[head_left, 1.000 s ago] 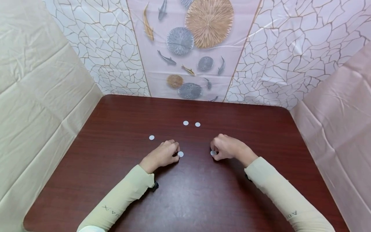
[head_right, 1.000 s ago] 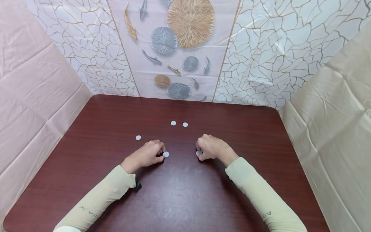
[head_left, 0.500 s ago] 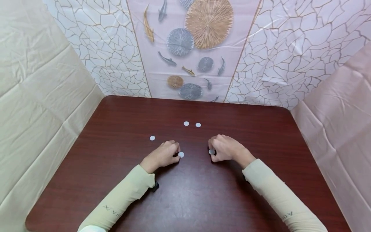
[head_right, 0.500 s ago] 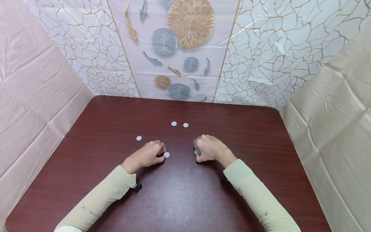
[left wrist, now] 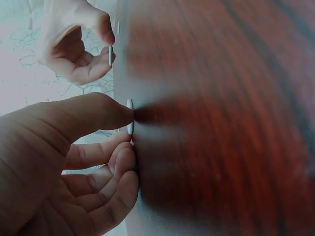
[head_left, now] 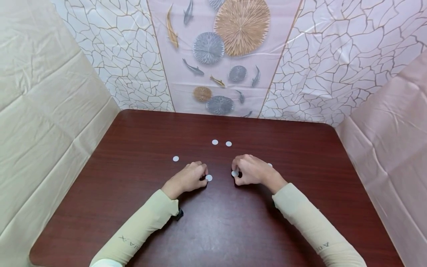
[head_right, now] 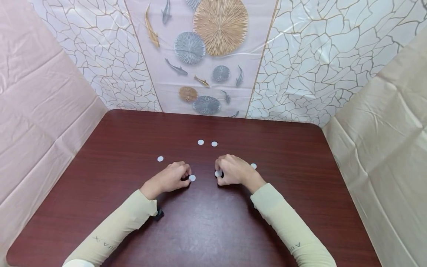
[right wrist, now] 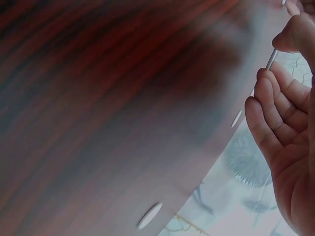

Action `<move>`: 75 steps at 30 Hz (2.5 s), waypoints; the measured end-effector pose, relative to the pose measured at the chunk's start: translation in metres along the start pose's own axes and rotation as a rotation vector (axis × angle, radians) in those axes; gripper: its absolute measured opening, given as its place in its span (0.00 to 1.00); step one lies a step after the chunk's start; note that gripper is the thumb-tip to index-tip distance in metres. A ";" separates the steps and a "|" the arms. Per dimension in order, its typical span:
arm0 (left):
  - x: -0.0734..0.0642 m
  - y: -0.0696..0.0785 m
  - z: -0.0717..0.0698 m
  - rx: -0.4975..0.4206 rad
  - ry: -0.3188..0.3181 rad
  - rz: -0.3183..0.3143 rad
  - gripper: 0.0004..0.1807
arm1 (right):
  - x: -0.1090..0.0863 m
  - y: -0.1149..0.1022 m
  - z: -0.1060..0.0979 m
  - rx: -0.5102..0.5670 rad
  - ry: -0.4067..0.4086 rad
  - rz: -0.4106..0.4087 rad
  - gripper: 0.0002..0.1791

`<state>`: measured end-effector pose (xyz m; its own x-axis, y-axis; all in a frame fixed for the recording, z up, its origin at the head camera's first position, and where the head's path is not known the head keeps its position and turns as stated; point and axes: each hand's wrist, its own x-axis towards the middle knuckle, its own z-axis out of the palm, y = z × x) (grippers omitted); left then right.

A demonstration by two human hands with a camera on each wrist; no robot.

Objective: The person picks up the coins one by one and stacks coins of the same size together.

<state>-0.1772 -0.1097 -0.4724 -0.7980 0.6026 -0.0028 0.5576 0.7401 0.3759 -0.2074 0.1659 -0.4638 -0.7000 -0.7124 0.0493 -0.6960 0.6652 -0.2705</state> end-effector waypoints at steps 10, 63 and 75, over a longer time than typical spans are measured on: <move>0.000 -0.002 0.001 -0.011 -0.010 -0.012 0.08 | 0.027 -0.021 0.009 0.031 0.005 -0.093 0.07; -0.001 -0.005 -0.002 -0.061 -0.062 -0.029 0.08 | 0.061 -0.052 0.022 0.085 -0.060 -0.152 0.11; 0.000 -0.005 -0.001 -0.064 -0.047 -0.020 0.08 | 0.060 -0.051 0.024 0.085 -0.061 -0.151 0.10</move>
<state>-0.1798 -0.1139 -0.4737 -0.7964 0.6024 -0.0534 0.5248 0.7323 0.4340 -0.2107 0.0839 -0.4701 -0.5755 -0.8169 0.0380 -0.7749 0.5298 -0.3448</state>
